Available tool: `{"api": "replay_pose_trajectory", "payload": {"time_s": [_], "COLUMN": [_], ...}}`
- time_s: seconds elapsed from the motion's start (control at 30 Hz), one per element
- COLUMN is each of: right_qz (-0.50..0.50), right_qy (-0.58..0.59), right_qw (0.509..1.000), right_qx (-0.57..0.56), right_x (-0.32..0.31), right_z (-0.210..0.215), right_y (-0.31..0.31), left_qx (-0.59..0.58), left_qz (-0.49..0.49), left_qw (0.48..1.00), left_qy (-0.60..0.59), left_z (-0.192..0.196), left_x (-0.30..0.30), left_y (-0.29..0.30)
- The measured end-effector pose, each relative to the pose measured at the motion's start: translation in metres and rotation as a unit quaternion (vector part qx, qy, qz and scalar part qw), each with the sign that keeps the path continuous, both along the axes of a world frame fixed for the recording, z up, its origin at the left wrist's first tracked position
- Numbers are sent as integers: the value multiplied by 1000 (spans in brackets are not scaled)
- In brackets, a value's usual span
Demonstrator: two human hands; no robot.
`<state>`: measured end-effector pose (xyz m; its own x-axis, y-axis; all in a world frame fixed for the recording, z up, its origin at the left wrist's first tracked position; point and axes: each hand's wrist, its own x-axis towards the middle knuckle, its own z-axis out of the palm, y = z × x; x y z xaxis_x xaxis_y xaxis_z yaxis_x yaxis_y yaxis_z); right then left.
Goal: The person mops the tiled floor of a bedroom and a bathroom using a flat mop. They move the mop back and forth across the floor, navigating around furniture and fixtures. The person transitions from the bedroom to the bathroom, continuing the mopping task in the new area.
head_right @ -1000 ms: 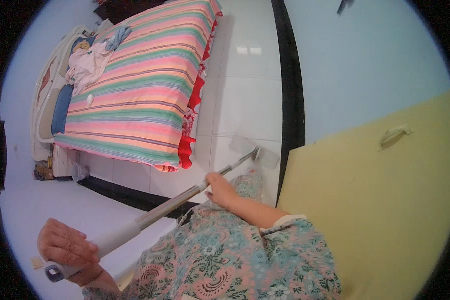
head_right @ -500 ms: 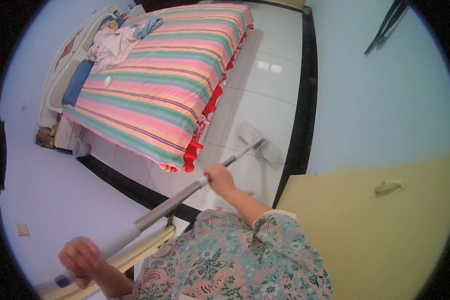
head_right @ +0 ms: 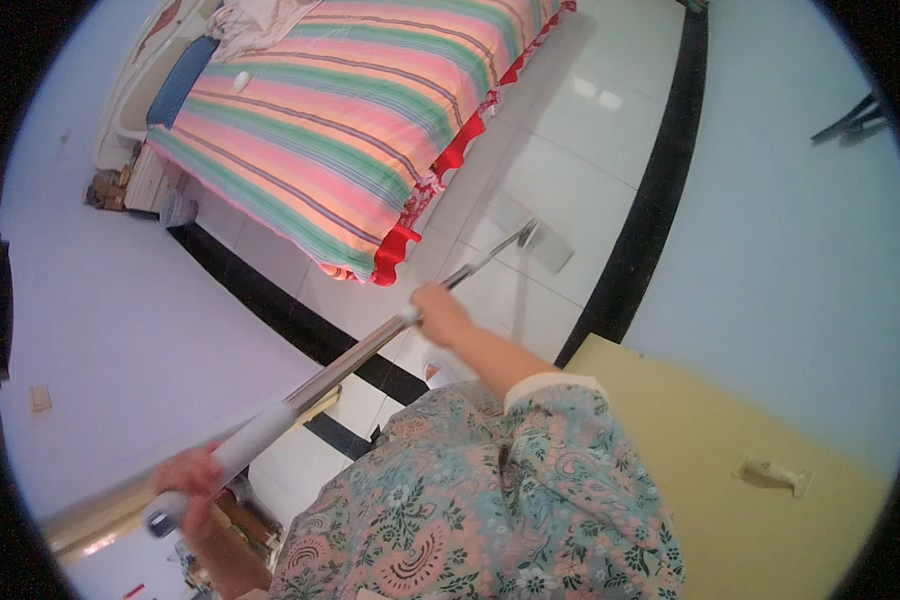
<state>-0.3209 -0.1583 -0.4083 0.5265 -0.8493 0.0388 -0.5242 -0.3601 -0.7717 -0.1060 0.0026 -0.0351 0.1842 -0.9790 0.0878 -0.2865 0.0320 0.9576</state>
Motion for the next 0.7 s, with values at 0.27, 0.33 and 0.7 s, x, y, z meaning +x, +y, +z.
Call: {"api": "replay_pose_trajectory", "payload": {"time_s": [0.27,0.33,0.7], "right_qz": [164,161,-66], "right_qy": [-136,-173,-108], "right_qw": [971,970,992], "right_qx": [106,64,10], "right_x": [44,39,-63], "right_z": [63,69,17], "right_y": [78,84,73], "left_qx": [-119,-125,-118], "left_qz": [-167,-138,-47], "left_qw": [979,982,962], "left_qy": [-21,-46,243], "left_z": [80,89,-10], "left_x": [4,12,-41], "left_y": [69,88,18]}}
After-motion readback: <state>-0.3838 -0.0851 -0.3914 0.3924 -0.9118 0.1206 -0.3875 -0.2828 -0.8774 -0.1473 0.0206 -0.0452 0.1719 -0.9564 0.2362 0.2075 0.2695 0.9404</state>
